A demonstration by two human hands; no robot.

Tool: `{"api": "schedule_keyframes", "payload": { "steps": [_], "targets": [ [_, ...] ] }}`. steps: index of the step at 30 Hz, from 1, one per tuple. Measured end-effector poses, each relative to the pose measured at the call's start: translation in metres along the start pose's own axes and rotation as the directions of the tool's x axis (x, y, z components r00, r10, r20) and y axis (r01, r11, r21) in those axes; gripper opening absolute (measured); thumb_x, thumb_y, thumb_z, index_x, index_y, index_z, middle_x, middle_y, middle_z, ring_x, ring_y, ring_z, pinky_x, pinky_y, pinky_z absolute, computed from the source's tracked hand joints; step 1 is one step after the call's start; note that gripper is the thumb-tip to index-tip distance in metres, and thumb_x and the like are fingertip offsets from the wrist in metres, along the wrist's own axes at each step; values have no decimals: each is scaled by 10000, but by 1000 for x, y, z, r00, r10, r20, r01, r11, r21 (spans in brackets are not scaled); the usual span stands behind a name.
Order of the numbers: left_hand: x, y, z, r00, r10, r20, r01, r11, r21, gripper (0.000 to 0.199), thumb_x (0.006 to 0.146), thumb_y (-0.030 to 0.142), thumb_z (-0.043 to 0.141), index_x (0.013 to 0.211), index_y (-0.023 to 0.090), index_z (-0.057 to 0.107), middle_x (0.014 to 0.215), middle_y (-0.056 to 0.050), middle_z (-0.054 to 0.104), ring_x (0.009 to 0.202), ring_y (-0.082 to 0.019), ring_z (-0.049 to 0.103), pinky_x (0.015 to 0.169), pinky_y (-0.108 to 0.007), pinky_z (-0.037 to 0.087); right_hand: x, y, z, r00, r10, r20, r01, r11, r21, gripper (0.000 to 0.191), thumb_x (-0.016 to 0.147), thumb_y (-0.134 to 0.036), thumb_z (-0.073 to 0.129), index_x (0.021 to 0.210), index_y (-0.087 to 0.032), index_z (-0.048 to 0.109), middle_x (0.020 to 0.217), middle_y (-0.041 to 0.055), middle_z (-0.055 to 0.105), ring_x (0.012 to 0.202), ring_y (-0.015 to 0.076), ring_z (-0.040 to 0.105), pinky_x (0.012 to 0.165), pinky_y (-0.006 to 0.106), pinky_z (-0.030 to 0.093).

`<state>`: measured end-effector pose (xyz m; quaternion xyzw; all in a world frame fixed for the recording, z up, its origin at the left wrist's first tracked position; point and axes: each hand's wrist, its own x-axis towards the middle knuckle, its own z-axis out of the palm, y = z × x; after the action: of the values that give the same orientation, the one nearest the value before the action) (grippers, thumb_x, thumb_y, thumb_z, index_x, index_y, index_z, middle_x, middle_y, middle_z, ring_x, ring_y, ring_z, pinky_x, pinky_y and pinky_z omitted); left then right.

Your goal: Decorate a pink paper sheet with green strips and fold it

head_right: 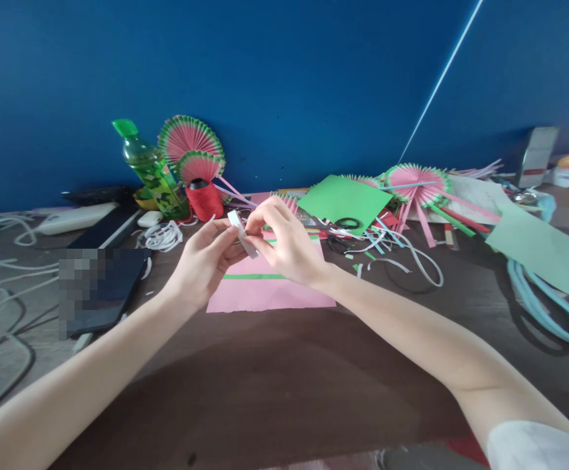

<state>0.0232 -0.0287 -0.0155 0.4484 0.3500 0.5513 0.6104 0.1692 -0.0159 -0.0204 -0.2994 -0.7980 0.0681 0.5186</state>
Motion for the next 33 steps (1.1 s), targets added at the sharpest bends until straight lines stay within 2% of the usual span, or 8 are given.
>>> {"api": "schedule_keyframes", "payload": {
  "steps": [3,6,9,13,18,28,33],
  "targets": [
    [0,0,0,1000,2,-13,-2,1000,17,222,715,245,637,842,143,485,691,-26,651,665,-153,647,734,-337,501,0,1,0,996,83,-11,-82,994,69,154,770,-148,577,849,-213,462,836,6,503,751,134,500,655,294,415],
    [0,-1,-1,1000,14,-1,-14,999,46,218,723,247,630,843,145,479,665,-12,647,616,-132,636,699,-308,500,1,1,0,994,104,31,-106,992,68,135,775,-171,580,870,-209,493,884,15,517,757,129,509,644,287,419],
    [-1,-2,-2,999,32,24,-33,997,72,208,729,243,624,833,151,468,635,0,642,578,-115,621,650,-276,491,2,0,0,995,84,59,-86,996,31,53,788,-176,566,801,-209,526,860,20,518,786,141,505,636,287,419],
    [-1,-3,-3,999,40,13,-41,995,91,227,717,256,640,831,153,473,614,11,629,568,-108,612,634,-260,483,1,-2,1,999,1,49,-1,1000,7,111,794,-135,544,719,-208,508,791,15,496,807,152,501,687,312,422],
    [0,-1,-3,1000,7,-28,-6,998,55,222,700,244,652,813,144,488,653,3,621,571,-106,612,645,-270,490,-4,-3,4,994,-109,29,111,992,-65,132,807,-123,522,713,-215,511,787,20,515,809,164,495,747,356,401],
    [4,4,-4,1000,-28,-4,28,1000,13,153,720,212,633,755,139,503,558,29,560,477,-75,539,579,-244,475,-3,-2,2,995,-91,34,90,996,15,130,794,-123,549,709,-221,539,789,15,531,817,165,515,749,358,422],
    [7,8,-7,1000,-25,10,25,1000,8,129,731,215,622,717,140,518,503,46,511,473,-83,533,622,-273,492,-4,-4,3,994,-91,61,92,996,0,112,790,-139,566,729,-232,548,812,14,566,818,171,519,770,374,406]
  ]
}}
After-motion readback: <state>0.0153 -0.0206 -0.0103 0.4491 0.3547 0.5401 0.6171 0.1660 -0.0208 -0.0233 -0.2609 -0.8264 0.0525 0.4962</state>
